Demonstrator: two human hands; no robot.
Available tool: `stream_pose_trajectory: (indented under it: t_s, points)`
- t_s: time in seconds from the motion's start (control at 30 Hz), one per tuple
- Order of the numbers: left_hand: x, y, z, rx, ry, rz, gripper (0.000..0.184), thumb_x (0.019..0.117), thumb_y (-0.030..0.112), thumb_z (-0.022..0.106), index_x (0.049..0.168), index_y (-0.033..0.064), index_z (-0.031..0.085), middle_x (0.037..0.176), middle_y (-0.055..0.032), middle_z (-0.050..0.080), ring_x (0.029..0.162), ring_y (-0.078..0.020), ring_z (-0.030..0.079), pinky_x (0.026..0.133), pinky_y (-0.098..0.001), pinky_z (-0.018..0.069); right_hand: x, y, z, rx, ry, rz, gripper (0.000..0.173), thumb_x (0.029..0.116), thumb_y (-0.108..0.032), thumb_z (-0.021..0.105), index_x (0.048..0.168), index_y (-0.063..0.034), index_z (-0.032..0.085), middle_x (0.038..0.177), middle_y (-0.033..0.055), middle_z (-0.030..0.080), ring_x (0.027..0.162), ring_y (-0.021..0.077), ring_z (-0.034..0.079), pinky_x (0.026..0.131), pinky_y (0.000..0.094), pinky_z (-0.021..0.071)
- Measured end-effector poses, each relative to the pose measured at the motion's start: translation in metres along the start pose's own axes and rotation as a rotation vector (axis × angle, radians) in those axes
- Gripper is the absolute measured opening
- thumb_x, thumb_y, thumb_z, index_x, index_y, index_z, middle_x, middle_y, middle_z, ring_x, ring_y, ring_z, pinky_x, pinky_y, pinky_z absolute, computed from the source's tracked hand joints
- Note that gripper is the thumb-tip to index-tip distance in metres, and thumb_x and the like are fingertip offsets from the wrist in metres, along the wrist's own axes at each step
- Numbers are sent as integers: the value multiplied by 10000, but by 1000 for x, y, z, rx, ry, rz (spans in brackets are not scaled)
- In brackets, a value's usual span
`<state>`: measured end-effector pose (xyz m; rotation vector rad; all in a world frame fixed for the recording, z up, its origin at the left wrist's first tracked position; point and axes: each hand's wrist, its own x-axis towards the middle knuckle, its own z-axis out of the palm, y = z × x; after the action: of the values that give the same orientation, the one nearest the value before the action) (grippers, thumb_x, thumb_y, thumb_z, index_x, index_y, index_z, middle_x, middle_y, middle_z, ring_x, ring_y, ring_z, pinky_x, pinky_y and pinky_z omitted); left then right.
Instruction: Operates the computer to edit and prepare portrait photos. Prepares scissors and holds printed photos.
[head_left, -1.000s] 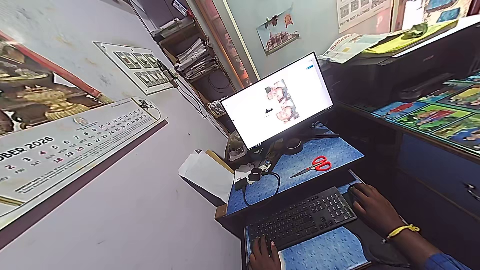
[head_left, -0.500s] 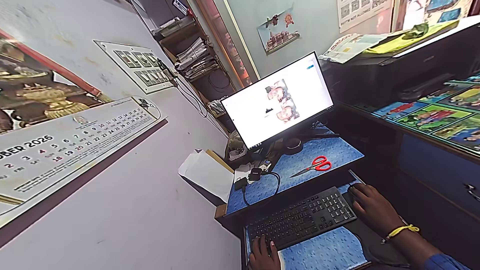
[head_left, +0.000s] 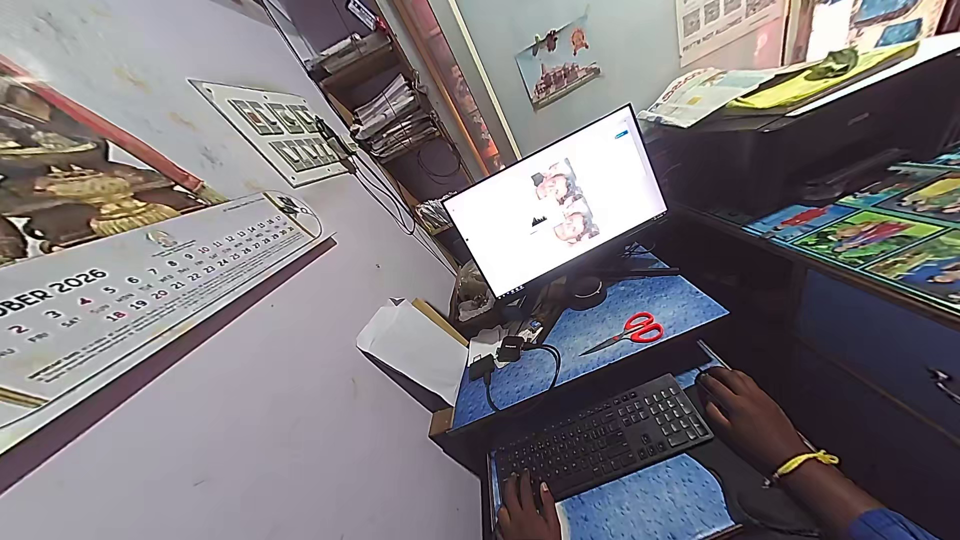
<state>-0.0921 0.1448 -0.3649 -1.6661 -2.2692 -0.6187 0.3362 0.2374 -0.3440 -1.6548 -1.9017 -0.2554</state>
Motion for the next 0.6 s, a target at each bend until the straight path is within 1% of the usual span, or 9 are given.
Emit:
stream_pose_trajectory:
  t_s: [0.2,0.47,0.53,0.6]
  points:
    - [0,1,-2,15,-3,-3,498,985,458,480,1319,158,693,1420,-161,590,1092,-427,625,867,-588,497,1,-1,-1,2,0,17,404,917,-296,534,1254,-151,702,1331,112,644,1259,313,600,1033,454,515]
    - [1,1,-2,19,-6,-1,502,986,462,467,1329,168,686,1418,-162,588,1085,-421,628,862,-588,499,2,-2,-1,-8,-2,28,412,937,-309,509,1270,-159,699,1335,109,642,1261,309,598,1037,454,512]
    - [0,0,-1,15,-1,6,503,985,461,474,1328,160,687,1419,-170,588,1084,-427,630,861,-595,499,1,-3,-3,-6,-7,30,411,936,-304,512,1269,-156,702,1334,110,643,1259,312,600,1033,456,515]
    - [1,0,-2,26,-23,-4,501,990,468,473,1337,173,683,1434,-160,582,1107,-429,629,876,-597,501,1,-4,-3,6,-16,35,407,935,-297,525,1270,-153,705,1342,117,643,1270,319,597,1040,466,513]
